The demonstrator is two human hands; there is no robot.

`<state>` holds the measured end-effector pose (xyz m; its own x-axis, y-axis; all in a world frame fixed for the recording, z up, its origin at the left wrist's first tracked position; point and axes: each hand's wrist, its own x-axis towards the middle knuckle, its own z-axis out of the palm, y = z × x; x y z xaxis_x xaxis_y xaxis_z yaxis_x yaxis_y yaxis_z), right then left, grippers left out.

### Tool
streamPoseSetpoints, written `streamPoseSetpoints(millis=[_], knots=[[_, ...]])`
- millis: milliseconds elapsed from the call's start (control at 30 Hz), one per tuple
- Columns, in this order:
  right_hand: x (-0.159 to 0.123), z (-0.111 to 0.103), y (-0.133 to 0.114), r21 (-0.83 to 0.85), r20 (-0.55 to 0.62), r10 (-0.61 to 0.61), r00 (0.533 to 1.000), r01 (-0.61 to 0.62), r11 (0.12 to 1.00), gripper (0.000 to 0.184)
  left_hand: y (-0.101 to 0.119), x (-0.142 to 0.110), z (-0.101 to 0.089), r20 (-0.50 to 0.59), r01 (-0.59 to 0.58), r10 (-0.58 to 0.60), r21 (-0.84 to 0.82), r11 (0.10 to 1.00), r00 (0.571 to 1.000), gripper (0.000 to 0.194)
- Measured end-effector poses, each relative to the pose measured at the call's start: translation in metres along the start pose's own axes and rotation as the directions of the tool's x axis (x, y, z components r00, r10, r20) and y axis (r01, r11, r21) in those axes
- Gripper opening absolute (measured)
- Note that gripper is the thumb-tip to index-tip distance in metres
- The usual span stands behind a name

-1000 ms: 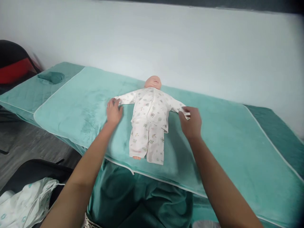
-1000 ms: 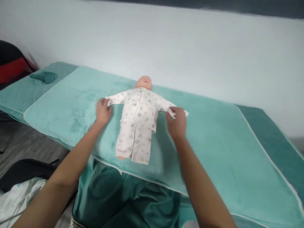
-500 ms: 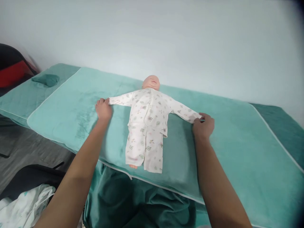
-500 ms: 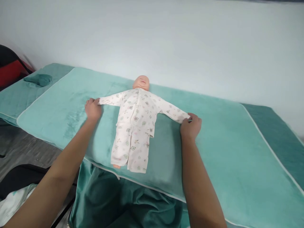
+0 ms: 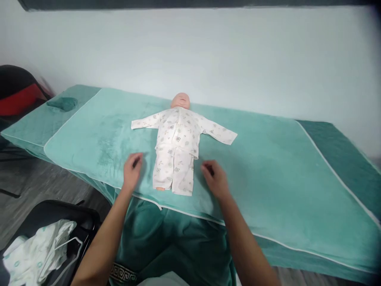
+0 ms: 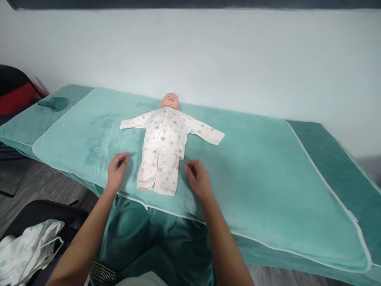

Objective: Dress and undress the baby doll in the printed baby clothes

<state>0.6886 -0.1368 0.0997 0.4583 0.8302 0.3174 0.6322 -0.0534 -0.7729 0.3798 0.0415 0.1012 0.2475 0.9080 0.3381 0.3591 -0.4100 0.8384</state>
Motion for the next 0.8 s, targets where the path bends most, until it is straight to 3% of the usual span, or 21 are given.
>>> streamPoseSetpoints(millis=[33, 100, 167, 233, 367, 533, 667, 800], knots=[[-0.019, 0.005, -0.009, 0.034, 0.089, -0.04, 0.995, 0.037, 0.999, 0.018, 0.006, -0.025, 0.0, 0.077, 0.008, 0.0, -0.103, 0.995, 0.997, 0.024], [-0.052, 0.015, -0.026, 0.072, 0.156, -0.098, 0.983, 0.088, 0.994, 0.02, 0.018, -0.068, 0.004, 0.235, -0.003, 0.053, -0.207, 0.978, 0.971, 0.031], [-0.072, 0.024, -0.039, 0.069, 0.132, -0.099, 0.986, 0.09, 0.994, 0.024, 0.029, -0.096, 0.011, 0.265, -0.04, 0.092, -0.196, 0.98, 0.96, 0.039], [-0.081, 0.032, -0.05, 0.06, 0.075, -0.062, 0.995, 0.058, 0.997, 0.017, 0.038, -0.107, 0.019, 0.199, -0.112, 0.14, -0.143, 0.983, 0.97, 0.039], [-0.086, 0.043, -0.07, 0.135, -0.004, -0.015, 1.0, 0.015, 0.991, 0.01, 0.052, -0.105, 0.028, 0.059, -0.313, 0.314, -0.037, 0.949, 0.947, 0.033], [-0.101, 0.048, -0.085, 0.241, -0.011, 0.009, 1.0, -0.006, 0.971, 0.016, 0.056, -0.109, 0.028, 0.056, -0.434, 0.43, 0.124, 0.893, 0.901, 0.033], [-0.104, 0.037, -0.079, 0.25, 0.06, 0.028, 0.998, -0.042, 0.967, 0.015, 0.046, -0.119, 0.023, 0.076, -0.363, 0.358, 0.072, 0.929, 0.931, 0.035], [-0.065, 0.021, -0.06, 0.242, -0.102, 0.171, 0.98, -0.142, 0.96, 0.023, 0.04, -0.094, 0.015, -0.056, -0.19, 0.186, -0.079, 0.979, 0.981, 0.022]])
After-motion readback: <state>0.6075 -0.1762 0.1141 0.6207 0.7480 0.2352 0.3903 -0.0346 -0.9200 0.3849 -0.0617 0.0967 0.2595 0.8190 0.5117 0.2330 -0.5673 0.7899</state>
